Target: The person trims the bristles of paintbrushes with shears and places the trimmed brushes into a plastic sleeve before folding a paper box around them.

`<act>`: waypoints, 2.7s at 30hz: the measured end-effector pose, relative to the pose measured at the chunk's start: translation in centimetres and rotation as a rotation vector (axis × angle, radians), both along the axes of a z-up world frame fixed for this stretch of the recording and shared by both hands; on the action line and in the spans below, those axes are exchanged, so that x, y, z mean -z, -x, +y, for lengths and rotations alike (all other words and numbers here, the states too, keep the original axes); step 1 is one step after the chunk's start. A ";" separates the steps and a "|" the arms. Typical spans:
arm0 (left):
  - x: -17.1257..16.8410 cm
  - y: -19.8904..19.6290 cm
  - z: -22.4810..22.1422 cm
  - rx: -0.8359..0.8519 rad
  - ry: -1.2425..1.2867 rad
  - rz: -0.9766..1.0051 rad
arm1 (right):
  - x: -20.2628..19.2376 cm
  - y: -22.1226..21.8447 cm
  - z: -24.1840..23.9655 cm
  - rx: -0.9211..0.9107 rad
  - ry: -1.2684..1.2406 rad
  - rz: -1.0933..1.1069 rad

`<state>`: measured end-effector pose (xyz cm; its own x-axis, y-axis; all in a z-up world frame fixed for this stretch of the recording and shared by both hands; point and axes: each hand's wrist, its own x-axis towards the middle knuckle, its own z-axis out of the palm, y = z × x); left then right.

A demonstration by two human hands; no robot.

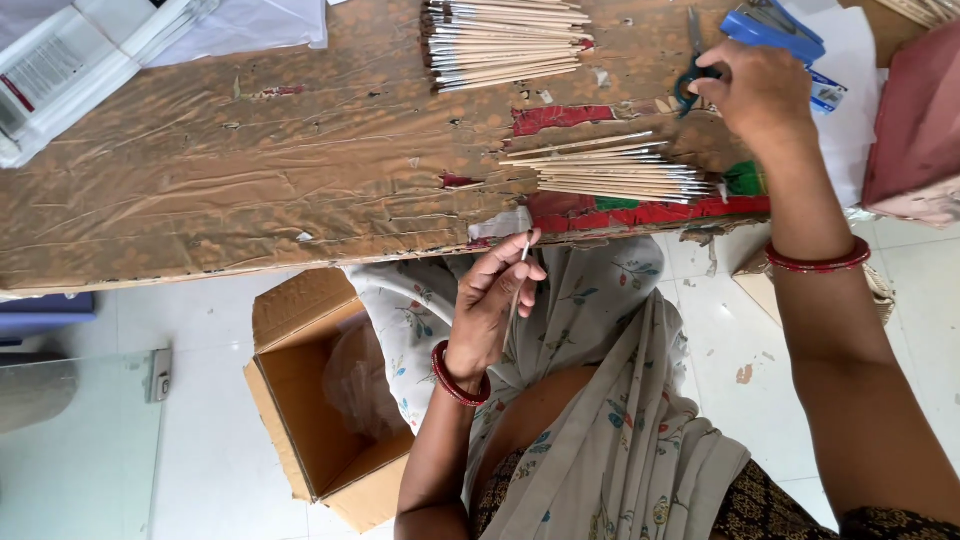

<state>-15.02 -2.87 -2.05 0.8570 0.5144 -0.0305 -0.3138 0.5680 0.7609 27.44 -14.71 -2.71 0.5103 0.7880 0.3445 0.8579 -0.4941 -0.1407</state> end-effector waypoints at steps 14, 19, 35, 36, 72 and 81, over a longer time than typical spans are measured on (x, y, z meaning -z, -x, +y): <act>1.2 2.7 2.3 -0.237 -0.111 0.020 | -2.7 -0.4 0.4 0.083 0.085 0.319; 1.7 3.1 2.3 -0.262 -0.146 0.086 | -5.5 2.4 -2.3 -0.068 -0.228 0.763; 1.2 2.4 0.4 -0.155 -0.320 0.061 | -3.6 26.0 -6.9 -0.615 -0.270 0.616; 1.5 2.6 0.2 -0.155 -0.320 0.125 | -3.7 26.2 -7.0 -0.611 -0.291 0.620; -2.4 2.1 -0.7 -0.010 -0.801 -0.001 | -3.7 26.4 -8.4 -0.549 -0.173 0.498; -4.3 2.1 -0.2 -0.118 -1.070 0.125 | -4.1 26.1 -8.5 -0.570 -0.211 0.429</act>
